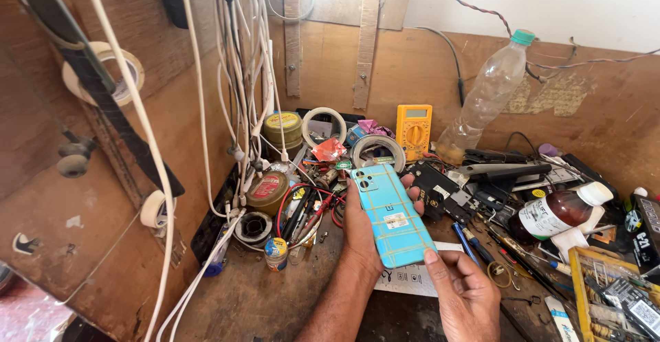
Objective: The person holds a smartphone with a cracked screen and rubber bands, repeatedly turning it over to view the front and back. The person taps the screen and edges, then places the phone on the workbench.
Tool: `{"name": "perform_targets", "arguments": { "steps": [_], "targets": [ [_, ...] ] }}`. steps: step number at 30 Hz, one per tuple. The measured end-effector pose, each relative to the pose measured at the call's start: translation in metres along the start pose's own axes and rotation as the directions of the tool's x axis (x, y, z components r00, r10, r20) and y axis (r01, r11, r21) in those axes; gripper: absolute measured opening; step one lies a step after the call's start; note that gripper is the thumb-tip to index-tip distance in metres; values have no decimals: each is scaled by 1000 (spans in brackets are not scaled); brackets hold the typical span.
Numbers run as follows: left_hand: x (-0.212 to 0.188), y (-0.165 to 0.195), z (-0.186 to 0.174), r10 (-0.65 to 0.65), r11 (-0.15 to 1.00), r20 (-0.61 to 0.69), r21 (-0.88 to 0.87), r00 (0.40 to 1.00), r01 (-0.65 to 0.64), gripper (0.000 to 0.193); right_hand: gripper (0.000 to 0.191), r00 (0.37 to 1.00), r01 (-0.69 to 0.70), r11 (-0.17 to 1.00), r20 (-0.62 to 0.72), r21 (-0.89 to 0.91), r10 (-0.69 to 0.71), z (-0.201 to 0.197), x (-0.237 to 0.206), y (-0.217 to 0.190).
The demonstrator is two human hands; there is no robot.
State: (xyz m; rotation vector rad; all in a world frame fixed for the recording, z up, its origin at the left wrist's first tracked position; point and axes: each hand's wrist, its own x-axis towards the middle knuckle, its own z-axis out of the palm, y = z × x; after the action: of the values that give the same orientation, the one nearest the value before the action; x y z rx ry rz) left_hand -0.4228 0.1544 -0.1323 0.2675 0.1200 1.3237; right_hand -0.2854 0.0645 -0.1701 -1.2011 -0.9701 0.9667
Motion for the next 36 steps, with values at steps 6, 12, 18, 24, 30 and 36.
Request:
{"name": "perform_targets", "arguments": {
  "steps": [6,12,18,24,30,36],
  "targets": [
    [-1,2,0,8,1000,38,-23,999,-7,85,35,995,90,949,60,-303,-75,8,-5,2],
    [-6,15,15,-44,999,130,-12,991,46,82,37,962,163,979,-199,-120,-184,15,0,7],
    [-18,23,30,-137,990,279,23,950,136,79,13,931,186,974,-295,-126,-216,4,6,3],
    [-18,25,32,-188,980,294,-11,937,200,81,10,916,258,964,-301,-60,-264,7,11,7],
    [-18,22,32,-307,948,385,40,870,317,81,19,859,437,897,-265,-64,-437,5,21,-5],
    [-21,17,37,-398,915,376,93,837,393,68,24,913,392,920,-115,-14,-391,-11,27,-56]
  ]
}}
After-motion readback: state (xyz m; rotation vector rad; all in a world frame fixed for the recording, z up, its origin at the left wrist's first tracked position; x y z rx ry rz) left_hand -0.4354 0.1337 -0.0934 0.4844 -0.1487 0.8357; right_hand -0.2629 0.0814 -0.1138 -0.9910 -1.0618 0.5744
